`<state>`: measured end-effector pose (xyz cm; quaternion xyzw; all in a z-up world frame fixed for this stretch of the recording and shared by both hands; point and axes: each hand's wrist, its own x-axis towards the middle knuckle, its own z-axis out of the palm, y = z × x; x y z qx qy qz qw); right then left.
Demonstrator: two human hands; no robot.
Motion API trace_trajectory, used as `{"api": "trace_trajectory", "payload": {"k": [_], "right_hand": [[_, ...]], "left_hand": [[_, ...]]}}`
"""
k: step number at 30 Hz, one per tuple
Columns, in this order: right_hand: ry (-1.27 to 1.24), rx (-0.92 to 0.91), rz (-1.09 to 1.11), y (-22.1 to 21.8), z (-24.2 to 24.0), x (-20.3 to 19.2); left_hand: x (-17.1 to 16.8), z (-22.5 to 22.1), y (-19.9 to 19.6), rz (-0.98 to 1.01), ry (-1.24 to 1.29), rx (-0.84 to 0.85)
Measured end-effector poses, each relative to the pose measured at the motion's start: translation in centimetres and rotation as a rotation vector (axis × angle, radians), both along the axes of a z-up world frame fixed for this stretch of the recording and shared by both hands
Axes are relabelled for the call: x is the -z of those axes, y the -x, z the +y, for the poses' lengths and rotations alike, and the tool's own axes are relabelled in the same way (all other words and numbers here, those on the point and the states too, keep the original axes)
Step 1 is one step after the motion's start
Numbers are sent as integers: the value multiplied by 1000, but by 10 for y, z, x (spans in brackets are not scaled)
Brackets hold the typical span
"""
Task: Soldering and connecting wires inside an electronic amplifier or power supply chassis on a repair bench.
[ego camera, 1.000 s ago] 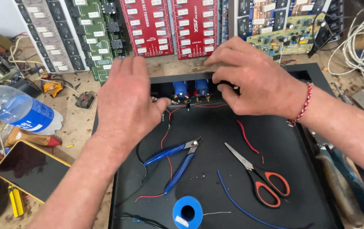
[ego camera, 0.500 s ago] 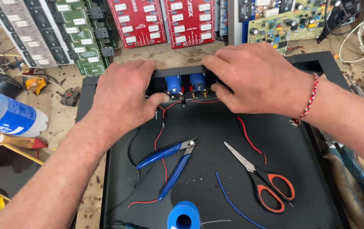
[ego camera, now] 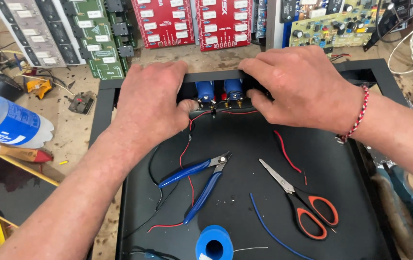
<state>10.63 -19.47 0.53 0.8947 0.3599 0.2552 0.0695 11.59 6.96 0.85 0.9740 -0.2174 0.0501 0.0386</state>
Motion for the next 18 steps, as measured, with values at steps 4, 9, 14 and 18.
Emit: {"api": "trace_trajectory", "payload": {"k": [4, 9, 14, 18], "right_hand": [[-2, -21, 7, 2, 0, -2], [8, -67, 73, 4, -3, -6], [46, -52, 29, 1, -5, 0], [41, -37, -28, 1, -4, 1]], "left_hand": [[1, 3, -2, -3, -33, 27], [7, 11, -1, -84, -37, 86], [11, 12, 0, -101, -61, 76], [8, 8, 2, -109, -57, 54]]}}
